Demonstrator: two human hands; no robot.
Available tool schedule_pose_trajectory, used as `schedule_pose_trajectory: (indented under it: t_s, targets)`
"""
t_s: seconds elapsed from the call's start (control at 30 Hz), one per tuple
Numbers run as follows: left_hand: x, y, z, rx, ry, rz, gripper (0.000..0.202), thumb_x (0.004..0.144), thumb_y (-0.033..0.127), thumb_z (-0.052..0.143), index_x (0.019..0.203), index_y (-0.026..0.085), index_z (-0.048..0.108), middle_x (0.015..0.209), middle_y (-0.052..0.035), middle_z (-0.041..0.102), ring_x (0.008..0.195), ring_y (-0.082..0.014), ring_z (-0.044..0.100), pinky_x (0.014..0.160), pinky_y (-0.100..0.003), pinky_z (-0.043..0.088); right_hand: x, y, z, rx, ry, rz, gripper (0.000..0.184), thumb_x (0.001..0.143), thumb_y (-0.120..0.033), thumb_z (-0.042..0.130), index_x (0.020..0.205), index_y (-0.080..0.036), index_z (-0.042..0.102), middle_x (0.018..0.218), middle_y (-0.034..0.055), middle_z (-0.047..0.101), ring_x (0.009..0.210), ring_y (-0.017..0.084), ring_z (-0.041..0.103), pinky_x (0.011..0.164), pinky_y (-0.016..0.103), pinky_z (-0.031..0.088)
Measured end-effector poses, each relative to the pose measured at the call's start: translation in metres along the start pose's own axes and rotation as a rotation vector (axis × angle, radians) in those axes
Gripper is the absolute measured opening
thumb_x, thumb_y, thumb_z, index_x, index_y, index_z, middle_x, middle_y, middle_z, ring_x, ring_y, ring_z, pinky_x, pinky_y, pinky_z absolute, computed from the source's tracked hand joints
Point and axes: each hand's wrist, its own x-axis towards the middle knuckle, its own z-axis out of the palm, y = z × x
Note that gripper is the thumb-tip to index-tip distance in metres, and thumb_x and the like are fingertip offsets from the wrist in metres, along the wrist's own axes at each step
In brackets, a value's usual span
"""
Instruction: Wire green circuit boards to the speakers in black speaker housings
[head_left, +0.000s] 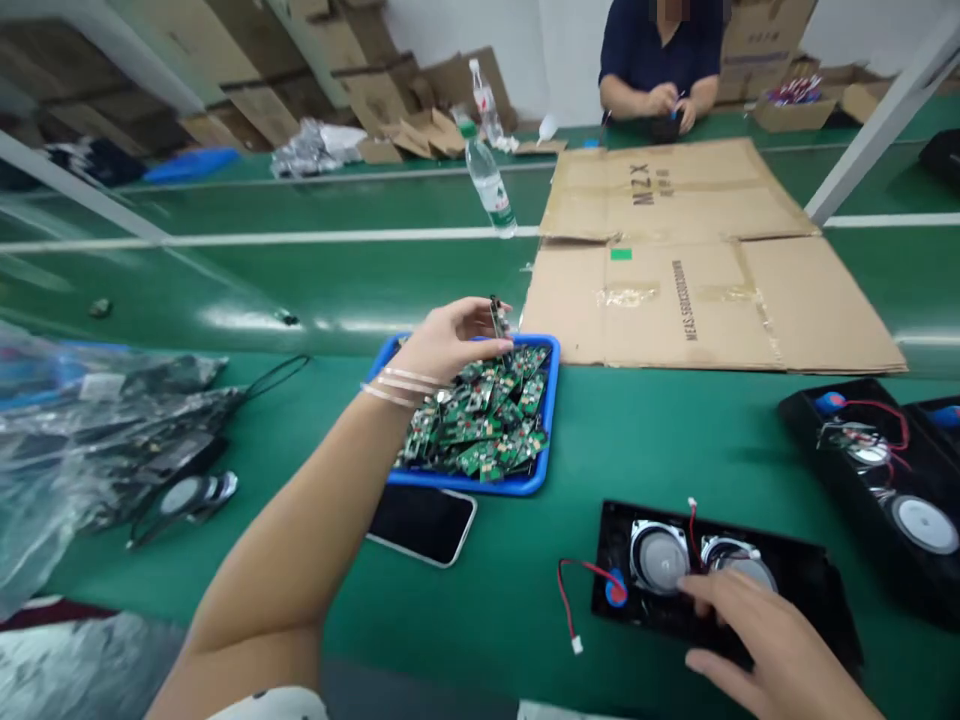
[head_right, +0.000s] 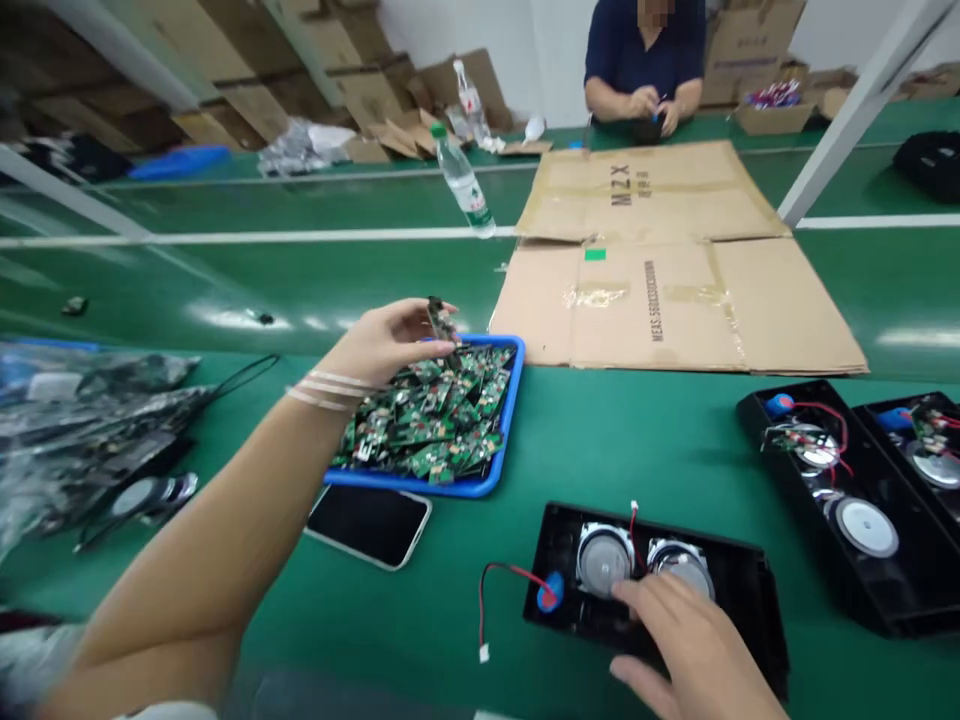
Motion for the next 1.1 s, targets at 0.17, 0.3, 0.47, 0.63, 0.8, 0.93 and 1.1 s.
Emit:
schedule_pose_trajectory:
  t_s: [0.17, 0.3, 0.47, 0.63, 0.8, 0.93, 1.1]
  targets:
    - [-0.136, -0.023, 0.036, -0.334, -0.076, -0.065, 0.048, 0.057, 0.027, 0.083, 0.101, 0.020, 0.067, 0.097, -0.0060, 0.071, 0.081, -0.0216, 0.069, 0.069, -0.034, 0.059, 0.024, -0.027, 0.006, -0.013, 0.075, -0.129, 0.028, 0.090, -0.020, 0.049, 0.117, -0.020, 0.051, 0.094, 0.0071, 0.062, 0.080, 0.017, 0.059, 0.069, 0.030, 0.052]
    - [-0.205, -0.055, 0.068, -0.741, 0.034, -0.181, 0.054, 0.053, 0.019, 0.086, 0.103, 0.020, 0.068, 0.087, -0.0052, 0.072, 0.080, -0.0222, 0.070, 0.073, -0.033, 0.058, 0.050, -0.053, 0.022, -0.031, 0.142, -0.353, 0.039, 0.089, -0.006, 0.044, 0.127, -0.019, 0.044, 0.091, 0.0062, 0.062, 0.076, 0.015, 0.057, 0.066, 0.029, 0.049]
    - [-0.241, -0.069, 0.086, -1.023, 0.180, -0.241, 0.057, 0.045, 0.027, 0.090, 0.097, 0.017, 0.070, 0.082, -0.0063, 0.071, 0.074, -0.0246, 0.069, 0.071, -0.037, 0.057, 0.071, -0.070, 0.027, -0.015, 0.064, -0.454, 0.033, 0.092, -0.008, 0.041, 0.123, -0.015, 0.048, 0.090, 0.0063, 0.064, 0.078, 0.016, 0.058, 0.070, 0.032, 0.048]
    - [-0.258, -0.072, 0.089, -1.148, 0.214, -0.246, 0.060, 0.042, 0.035, 0.090, 0.096, 0.018, 0.069, 0.075, -0.0033, 0.068, 0.065, -0.0197, 0.066, 0.066, -0.035, 0.055, 0.077, -0.071, 0.013, 0.042, 0.102, -0.442, 0.028, 0.091, -0.007, 0.042, 0.110, -0.019, 0.059, 0.084, 0.0034, 0.062, 0.077, 0.013, 0.058, 0.068, 0.027, 0.048]
    - [-0.262, -0.078, 0.092, -1.169, 0.192, -0.206, 0.060, 0.047, 0.040, 0.088, 0.101, 0.021, 0.069, 0.083, -0.0053, 0.069, 0.069, -0.0191, 0.064, 0.068, -0.035, 0.053, 0.077, -0.065, 0.005, 0.006, 0.202, -0.314, 0.025, 0.090, -0.014, 0.048, 0.102, -0.028, 0.065, 0.111, 0.0043, 0.060, 0.104, 0.019, 0.057, 0.086, 0.033, 0.049]
    - [-0.260, -0.078, 0.091, -0.729, 0.269, -0.048, 0.047, 0.064, 0.029, 0.081, 0.108, 0.026, 0.068, 0.096, -0.0068, 0.069, 0.083, -0.0204, 0.062, 0.075, -0.036, 0.051, 0.078, -0.067, 0.006, 0.102, 0.278, -0.123, 0.016, 0.089, -0.024, 0.056, 0.103, -0.026, 0.062, 0.080, -0.0017, 0.070, 0.088, 0.017, 0.065, 0.080, 0.029, 0.053]
    - [-0.257, -0.069, 0.087, -0.010, 0.322, 0.129, 0.045, 0.076, 0.015, 0.068, 0.118, 0.027, 0.061, 0.102, -0.0044, 0.071, 0.091, -0.0217, 0.057, 0.085, -0.041, 0.047, 0.078, -0.063, 0.004, 0.288, 0.318, 0.077, 0.020, 0.084, -0.025, 0.064, 0.104, -0.024, 0.063, 0.084, -0.0010, 0.072, 0.077, 0.015, 0.068, 0.070, 0.025, 0.057]
